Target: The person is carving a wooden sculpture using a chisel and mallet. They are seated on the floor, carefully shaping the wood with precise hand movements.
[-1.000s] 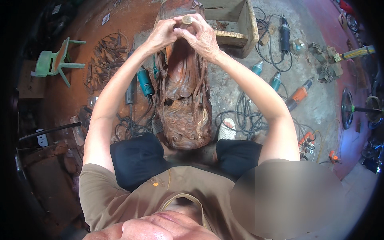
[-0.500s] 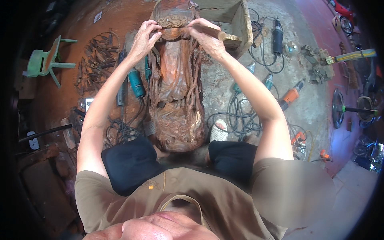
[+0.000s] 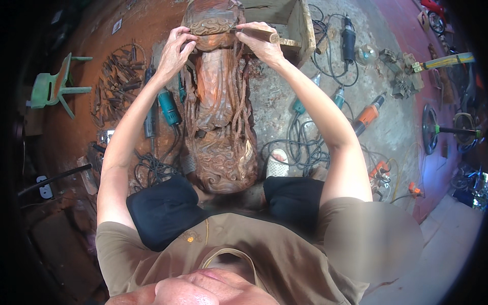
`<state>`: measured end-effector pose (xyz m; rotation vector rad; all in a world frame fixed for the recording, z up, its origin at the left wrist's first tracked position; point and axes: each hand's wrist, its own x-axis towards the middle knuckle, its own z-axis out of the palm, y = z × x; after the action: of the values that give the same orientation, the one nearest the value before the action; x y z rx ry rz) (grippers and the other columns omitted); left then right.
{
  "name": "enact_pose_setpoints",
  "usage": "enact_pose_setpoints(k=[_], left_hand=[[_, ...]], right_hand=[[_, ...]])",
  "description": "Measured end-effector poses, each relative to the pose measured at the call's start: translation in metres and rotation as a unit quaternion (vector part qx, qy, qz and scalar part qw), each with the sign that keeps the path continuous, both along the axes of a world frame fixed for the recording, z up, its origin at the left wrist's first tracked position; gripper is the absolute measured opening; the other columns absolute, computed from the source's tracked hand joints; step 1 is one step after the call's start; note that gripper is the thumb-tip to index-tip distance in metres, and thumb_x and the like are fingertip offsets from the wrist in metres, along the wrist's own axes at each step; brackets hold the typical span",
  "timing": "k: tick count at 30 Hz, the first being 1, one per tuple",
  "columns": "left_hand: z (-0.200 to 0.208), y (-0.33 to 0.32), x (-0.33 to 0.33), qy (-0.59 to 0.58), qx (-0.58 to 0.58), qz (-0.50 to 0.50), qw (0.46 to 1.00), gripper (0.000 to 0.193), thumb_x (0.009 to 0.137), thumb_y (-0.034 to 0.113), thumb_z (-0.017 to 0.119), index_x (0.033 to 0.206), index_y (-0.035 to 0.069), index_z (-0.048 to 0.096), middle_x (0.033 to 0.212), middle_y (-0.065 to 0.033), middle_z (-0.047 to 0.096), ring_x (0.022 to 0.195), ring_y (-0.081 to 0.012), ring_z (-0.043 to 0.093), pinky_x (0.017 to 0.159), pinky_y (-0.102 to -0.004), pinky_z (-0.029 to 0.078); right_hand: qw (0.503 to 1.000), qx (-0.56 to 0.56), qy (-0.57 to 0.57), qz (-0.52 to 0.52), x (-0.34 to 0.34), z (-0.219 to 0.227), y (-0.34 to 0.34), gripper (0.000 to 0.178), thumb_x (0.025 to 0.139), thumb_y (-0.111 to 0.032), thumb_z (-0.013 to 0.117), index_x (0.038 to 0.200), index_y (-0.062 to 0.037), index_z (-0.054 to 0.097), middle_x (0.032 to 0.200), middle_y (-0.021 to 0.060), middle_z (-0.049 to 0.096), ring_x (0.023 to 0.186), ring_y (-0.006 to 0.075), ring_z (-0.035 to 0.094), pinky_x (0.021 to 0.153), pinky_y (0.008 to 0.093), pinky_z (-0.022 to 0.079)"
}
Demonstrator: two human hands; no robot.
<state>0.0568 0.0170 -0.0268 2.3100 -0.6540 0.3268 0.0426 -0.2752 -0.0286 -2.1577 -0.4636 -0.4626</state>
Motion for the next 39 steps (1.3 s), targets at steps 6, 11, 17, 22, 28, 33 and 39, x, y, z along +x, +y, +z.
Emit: enact_pose_setpoints(k=[6,11,17,22,28,33,39], left_hand=[[0.004,-0.003,-0.003,0.035,-0.011,0.003,0.999,0.021,0.099,0.021,0.062,0.114,0.007,0.069,0.137,-0.0120,0.049,0.121,-0.0300,0.059,0.098,-0.0390,0.049],[-0.002,-0.001,0.000,-0.018,-0.003,0.002,1.000,0.019,0.098,0.019,0.063,0.111,0.007,0.069,0.135,-0.0121,0.050,0.109,-0.0274,0.063,0.091,-0.0381,0.051],[-0.009,-0.001,0.005,-0.102,0.005,0.000,0.995,0.015,0.097,0.017,0.065,0.106,0.006,0.071,0.131,-0.0124,0.052,0.083,-0.0236,0.069,0.080,-0.0380,0.053],[-0.001,-0.002,-0.001,0.019,0.009,0.013,1.000,0.017,0.098,0.016,0.063,0.112,0.009,0.069,0.135,-0.0117,0.049,0.109,-0.0278,0.064,0.092,-0.0375,0.051],[-0.003,-0.007,-0.001,0.009,0.008,0.016,1.000,0.017,0.098,0.017,0.062,0.111,0.008,0.070,0.136,-0.0118,0.049,0.111,-0.0276,0.064,0.093,-0.0374,0.051],[-0.005,-0.001,-0.001,-0.016,0.004,0.014,1.000,0.017,0.098,0.017,0.062,0.110,0.008,0.070,0.136,-0.0117,0.049,0.112,-0.0274,0.063,0.093,-0.0377,0.050],[-0.009,-0.005,0.002,-0.051,-0.020,-0.001,0.998,0.014,0.097,0.015,0.063,0.106,0.006,0.070,0.133,-0.0121,0.051,0.091,-0.0256,0.065,0.084,-0.0384,0.051]], right_hand=[[0.999,0.027,-0.008,-0.027,0.003,-0.006,0.009,0.027,0.088,-0.031,0.072,0.109,-0.0152,0.077,0.102,0.0068,0.076,0.097,0.0242,0.069,0.092,0.0361,0.053],[0.998,0.053,0.021,-0.039,0.000,-0.004,0.013,0.023,0.087,-0.030,0.073,0.104,-0.0150,0.079,0.101,0.0069,0.076,0.097,0.0219,0.070,0.090,0.0341,0.055],[0.998,0.023,-0.033,0.041,-0.012,0.001,0.019,0.021,0.087,-0.028,0.073,0.100,-0.0123,0.080,0.099,0.0087,0.076,0.098,0.0216,0.069,0.088,0.0349,0.056],[0.998,-0.016,-0.058,-0.033,-0.007,0.000,0.011,0.022,0.085,-0.029,0.073,0.100,-0.0136,0.079,0.100,0.0088,0.075,0.100,0.0256,0.068,0.089,0.0365,0.055],[0.998,0.021,-0.042,-0.042,0.003,-0.011,0.012,0.021,0.087,-0.026,0.074,0.103,-0.0140,0.079,0.098,0.0083,0.075,0.094,0.0218,0.070,0.084,0.0343,0.056],[1.000,0.027,0.003,-0.003,-0.012,-0.001,0.014,0.020,0.086,-0.028,0.073,0.099,-0.0137,0.079,0.098,0.0092,0.074,0.094,0.0223,0.070,0.086,0.0349,0.056],[0.993,0.090,0.069,-0.029,-0.007,0.006,0.012,0.021,0.086,-0.031,0.075,0.100,-0.0148,0.080,0.102,0.0082,0.072,0.097,0.0201,0.068,0.088,0.0333,0.054]])
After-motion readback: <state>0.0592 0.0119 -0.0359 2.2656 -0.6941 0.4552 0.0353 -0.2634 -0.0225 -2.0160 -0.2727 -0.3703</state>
